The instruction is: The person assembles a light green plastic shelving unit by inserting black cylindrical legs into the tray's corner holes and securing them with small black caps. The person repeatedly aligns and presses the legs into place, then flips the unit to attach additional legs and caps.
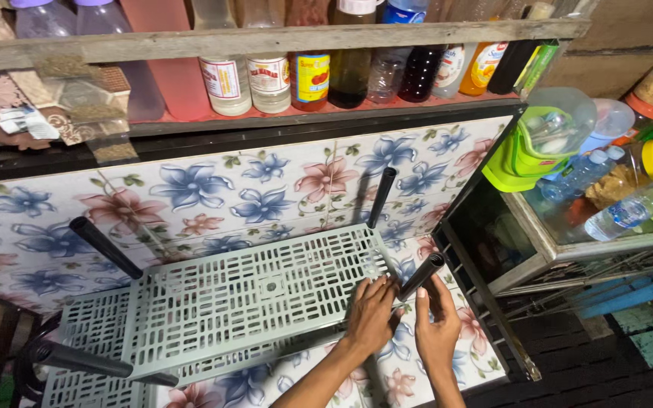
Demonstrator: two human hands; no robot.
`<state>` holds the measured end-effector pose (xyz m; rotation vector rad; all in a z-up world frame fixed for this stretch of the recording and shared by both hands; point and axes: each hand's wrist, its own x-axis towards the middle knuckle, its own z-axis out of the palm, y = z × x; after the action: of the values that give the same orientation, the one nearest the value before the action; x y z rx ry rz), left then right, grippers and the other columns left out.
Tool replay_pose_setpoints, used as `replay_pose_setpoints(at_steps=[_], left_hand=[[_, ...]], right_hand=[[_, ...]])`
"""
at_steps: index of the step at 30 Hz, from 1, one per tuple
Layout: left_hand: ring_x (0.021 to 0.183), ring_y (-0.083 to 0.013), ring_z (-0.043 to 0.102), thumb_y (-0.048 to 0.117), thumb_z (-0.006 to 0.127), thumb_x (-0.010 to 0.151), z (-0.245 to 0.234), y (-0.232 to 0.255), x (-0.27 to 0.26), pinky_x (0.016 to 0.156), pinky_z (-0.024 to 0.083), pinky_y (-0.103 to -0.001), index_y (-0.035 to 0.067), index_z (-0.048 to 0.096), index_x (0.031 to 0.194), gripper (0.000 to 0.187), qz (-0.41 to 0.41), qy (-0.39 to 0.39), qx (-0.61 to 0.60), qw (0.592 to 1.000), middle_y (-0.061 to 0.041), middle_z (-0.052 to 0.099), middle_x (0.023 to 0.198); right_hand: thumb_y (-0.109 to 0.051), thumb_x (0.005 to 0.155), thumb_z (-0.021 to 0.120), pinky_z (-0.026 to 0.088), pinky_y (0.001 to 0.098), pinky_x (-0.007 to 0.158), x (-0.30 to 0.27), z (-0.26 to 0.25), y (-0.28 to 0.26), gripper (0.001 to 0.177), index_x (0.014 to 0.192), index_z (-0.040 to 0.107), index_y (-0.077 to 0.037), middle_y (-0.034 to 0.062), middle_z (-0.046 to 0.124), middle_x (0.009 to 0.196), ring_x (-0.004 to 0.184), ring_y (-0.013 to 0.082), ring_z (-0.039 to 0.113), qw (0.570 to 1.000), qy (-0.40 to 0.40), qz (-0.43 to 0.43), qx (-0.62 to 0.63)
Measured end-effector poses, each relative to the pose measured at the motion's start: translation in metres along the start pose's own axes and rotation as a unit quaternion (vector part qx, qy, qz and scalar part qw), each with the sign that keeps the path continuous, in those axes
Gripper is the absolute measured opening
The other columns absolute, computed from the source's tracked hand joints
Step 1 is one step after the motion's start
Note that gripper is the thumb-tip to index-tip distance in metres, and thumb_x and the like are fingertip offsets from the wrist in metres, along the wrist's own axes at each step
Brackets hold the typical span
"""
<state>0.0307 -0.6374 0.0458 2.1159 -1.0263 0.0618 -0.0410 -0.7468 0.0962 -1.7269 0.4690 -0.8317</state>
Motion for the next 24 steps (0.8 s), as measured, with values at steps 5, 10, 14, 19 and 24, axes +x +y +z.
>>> replay_pose_setpoints(at_steps=[5,10,14,19,24], left_hand=[[0.143,-0.0358,0.045,0.025,0.068,0.094,-0.004,-0.012,0.024,0.122,0.018,-0.059,-0.003,0.060,0.130,0.046,0.034,-0.021,-0.001,0.999,-0.020,0.058,0.144],[0.141,-0.0371,0.041,0.027,0.066,0.092,-0.005,-0.009,0.036,0.117,0.009,-0.071,0.005,0.061,0.135,0.048,0.082,-0.049,0.037,0.995,-0.014,0.062,0.136],[0.141,-0.0327,0.044,0.024,0.066,0.089,-0.013,-0.001,0.038,0.119,0.015,-0.069,0.012,0.065,0.128,0.041,0.064,-0.069,0.069,0.993,-0.007,0.067,0.126],[0.137,-0.0322,0.045,0.025,0.071,0.082,-0.021,0.006,0.050,0.115,0.018,-0.069,0.013,0.071,0.115,0.035,0.052,-0.133,0.120,0.982,-0.006,0.068,0.118],[0.139,-0.0262,0.047,0.027,0.070,0.082,-0.016,0.002,0.047,0.123,0.014,-0.066,0.016,0.073,0.112,0.032,0.028,-0.121,0.088,0.988,-0.005,0.069,0.119]], right_hand=[[-0.009,0.099,0.065,0.051,0.0276,0.089,0.014,0.008,-0.020,0.041,0.136,0.057,0.005,0.0132,0.068,0.120,0.105,0.0156,0.064,0.999,0.024,-0.021,0.020],[-0.013,0.104,0.061,0.051,0.0259,0.087,0.030,0.019,-0.025,0.028,0.127,0.055,0.001,0.0089,0.067,0.109,0.097,0.0126,0.063,0.997,0.022,-0.063,0.045],[-0.016,0.107,0.058,0.049,0.0254,0.084,0.035,0.028,-0.021,0.022,0.122,0.051,-0.001,0.0059,0.059,0.106,0.092,0.0108,0.058,0.995,0.020,-0.093,0.043],[-0.019,0.106,0.059,0.045,0.0238,0.065,0.044,0.037,-0.023,0.017,0.106,0.051,-0.004,0.0024,0.054,0.085,0.071,0.0079,0.051,0.995,0.016,-0.059,0.080],[-0.019,0.105,0.064,0.039,0.0248,0.058,0.055,0.042,-0.031,0.036,0.075,0.051,-0.004,-0.0014,0.053,0.067,0.061,0.0071,0.046,0.997,0.042,-0.065,0.029]])
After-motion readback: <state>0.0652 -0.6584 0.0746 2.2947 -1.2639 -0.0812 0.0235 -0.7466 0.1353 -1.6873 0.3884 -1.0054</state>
